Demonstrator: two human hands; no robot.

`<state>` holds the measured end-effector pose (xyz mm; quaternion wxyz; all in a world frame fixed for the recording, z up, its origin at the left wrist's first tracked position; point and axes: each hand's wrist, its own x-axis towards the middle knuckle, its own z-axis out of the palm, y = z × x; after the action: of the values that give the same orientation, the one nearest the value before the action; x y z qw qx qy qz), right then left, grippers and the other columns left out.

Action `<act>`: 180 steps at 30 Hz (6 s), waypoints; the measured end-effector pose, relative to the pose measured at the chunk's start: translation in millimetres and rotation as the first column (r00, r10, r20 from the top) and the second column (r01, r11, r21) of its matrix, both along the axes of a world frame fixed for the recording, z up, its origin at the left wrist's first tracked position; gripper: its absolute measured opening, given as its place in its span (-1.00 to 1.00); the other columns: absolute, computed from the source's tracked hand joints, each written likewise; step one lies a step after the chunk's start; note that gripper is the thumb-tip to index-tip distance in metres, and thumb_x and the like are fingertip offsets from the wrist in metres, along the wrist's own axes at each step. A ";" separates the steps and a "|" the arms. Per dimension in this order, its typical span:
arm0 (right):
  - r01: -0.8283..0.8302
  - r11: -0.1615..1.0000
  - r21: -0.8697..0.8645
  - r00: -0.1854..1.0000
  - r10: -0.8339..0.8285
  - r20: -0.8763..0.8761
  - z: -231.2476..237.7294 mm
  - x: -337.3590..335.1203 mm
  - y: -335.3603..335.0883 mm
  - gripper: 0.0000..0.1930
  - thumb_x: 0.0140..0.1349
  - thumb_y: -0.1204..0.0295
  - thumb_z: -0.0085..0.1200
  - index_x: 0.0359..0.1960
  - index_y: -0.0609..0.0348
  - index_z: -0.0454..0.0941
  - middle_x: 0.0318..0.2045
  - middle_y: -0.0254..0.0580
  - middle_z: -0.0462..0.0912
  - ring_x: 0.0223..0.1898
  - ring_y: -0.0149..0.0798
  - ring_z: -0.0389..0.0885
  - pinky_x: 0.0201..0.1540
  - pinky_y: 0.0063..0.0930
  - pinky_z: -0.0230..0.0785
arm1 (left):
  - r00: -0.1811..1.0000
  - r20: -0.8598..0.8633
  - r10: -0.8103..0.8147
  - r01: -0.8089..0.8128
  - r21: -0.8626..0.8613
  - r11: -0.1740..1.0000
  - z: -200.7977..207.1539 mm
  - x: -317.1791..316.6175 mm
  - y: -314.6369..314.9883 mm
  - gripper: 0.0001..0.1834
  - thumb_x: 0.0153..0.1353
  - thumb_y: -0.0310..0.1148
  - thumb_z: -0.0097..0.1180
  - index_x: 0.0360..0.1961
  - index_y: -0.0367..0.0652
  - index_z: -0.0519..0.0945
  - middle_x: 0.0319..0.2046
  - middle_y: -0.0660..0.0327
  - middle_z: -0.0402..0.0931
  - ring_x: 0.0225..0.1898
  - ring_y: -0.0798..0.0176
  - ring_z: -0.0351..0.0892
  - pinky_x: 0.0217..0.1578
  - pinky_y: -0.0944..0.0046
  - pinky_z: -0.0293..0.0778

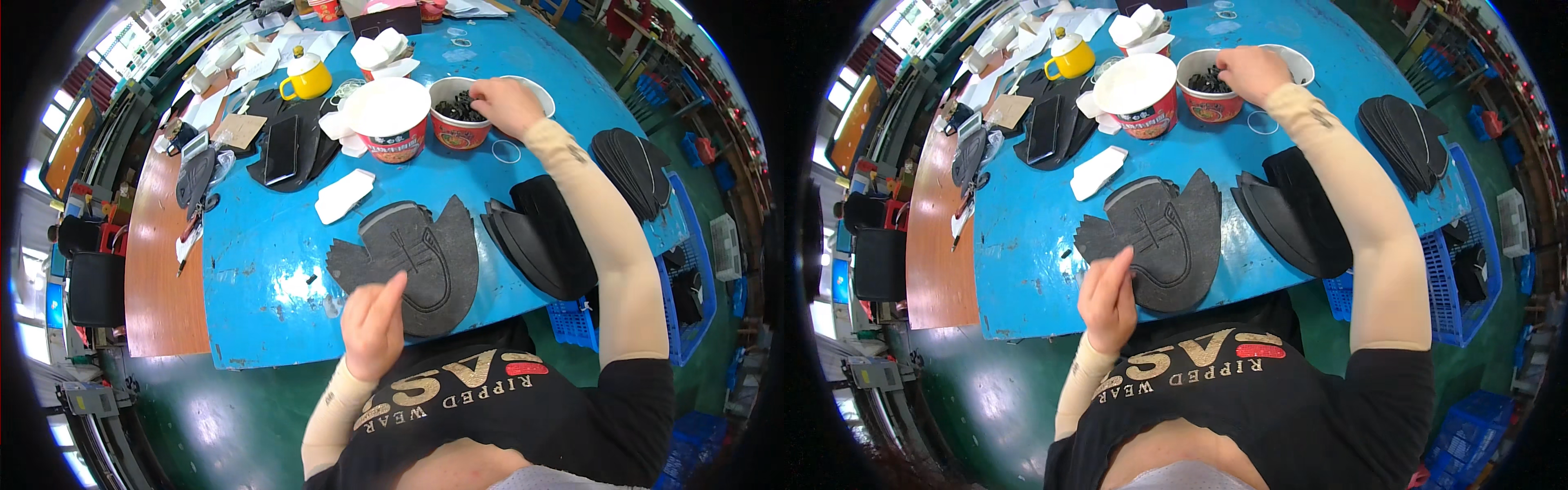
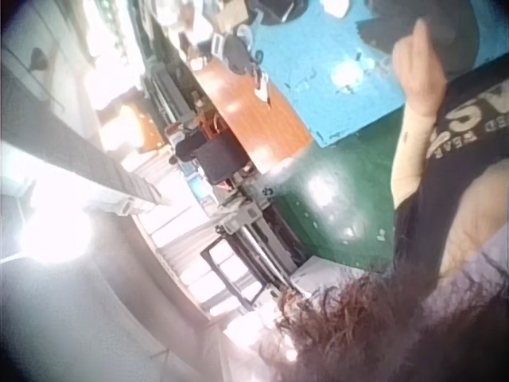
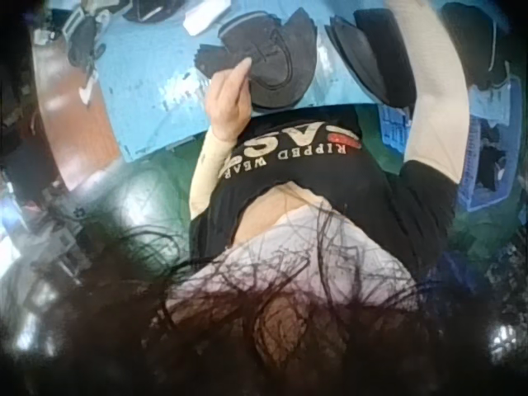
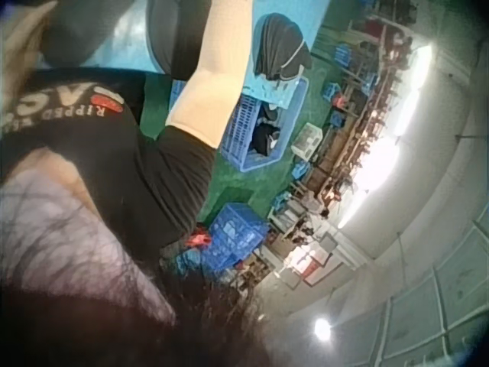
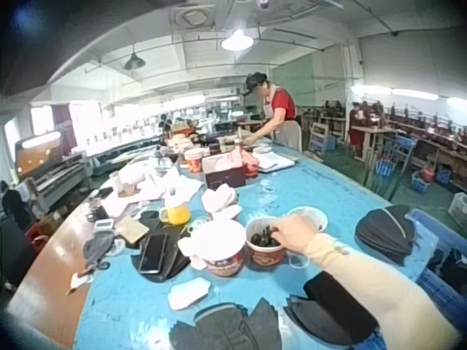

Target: The person assembles shoe upper panels by hand, inserting small plastic clips from component bins into pre-cut slots in the panels on a work table.

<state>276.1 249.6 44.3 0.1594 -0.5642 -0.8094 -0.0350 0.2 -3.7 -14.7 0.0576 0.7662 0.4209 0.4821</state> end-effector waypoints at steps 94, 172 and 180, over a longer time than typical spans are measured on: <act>-0.839 0.500 -0.214 -0.207 -0.658 -0.724 -14.8 -78.6 -196.7 -0.73 0.41 0.38 -0.03 0.11 0.06 0.39 -0.12 -0.36 0.51 -0.13 -0.47 0.51 -0.09 -0.48 0.48 | 0.999 -0.037 -0.008 0.012 0.107 0.994 41.3 19.4 41.0 -0.53 -0.17 -0.53 0.39 -0.12 -0.28 0.61 -0.11 0.08 0.52 -0.10 -0.03 0.52 -0.11 0.08 0.45; -0.542 0.826 0.154 0.555 0.489 -0.673 -40.0 -87.9 -230.1 -0.83 0.06 0.63 0.25 -0.30 0.22 0.55 -0.38 -0.28 0.63 -0.31 -0.32 0.62 -0.20 -0.48 0.41 | 0.734 0.672 -0.095 0.421 -0.342 0.840 -6.7 5.1 -15.6 -0.66 0.01 -0.69 0.32 -0.16 -0.28 0.54 -0.19 0.18 0.57 -0.21 0.32 0.60 -0.19 0.35 0.51; -0.810 0.513 -0.285 0.064 -0.406 -0.912 -35.6 -76.0 -246.4 -0.82 0.25 0.62 0.14 -0.19 0.17 0.41 -0.29 -0.34 0.54 -0.25 -0.56 0.49 -0.16 -0.63 0.38 | 0.762 0.591 -0.265 0.488 -0.255 0.835 0.4 2.5 -20.0 -0.67 -0.09 -0.73 0.22 -0.24 -0.26 0.57 -0.33 0.12 0.58 -0.31 0.14 0.60 -0.24 0.25 0.51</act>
<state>200.2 3.2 8.7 0.3715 -0.2713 -0.4692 0.7538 2.7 -23.7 -14.3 0.4226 0.6439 0.3094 0.5577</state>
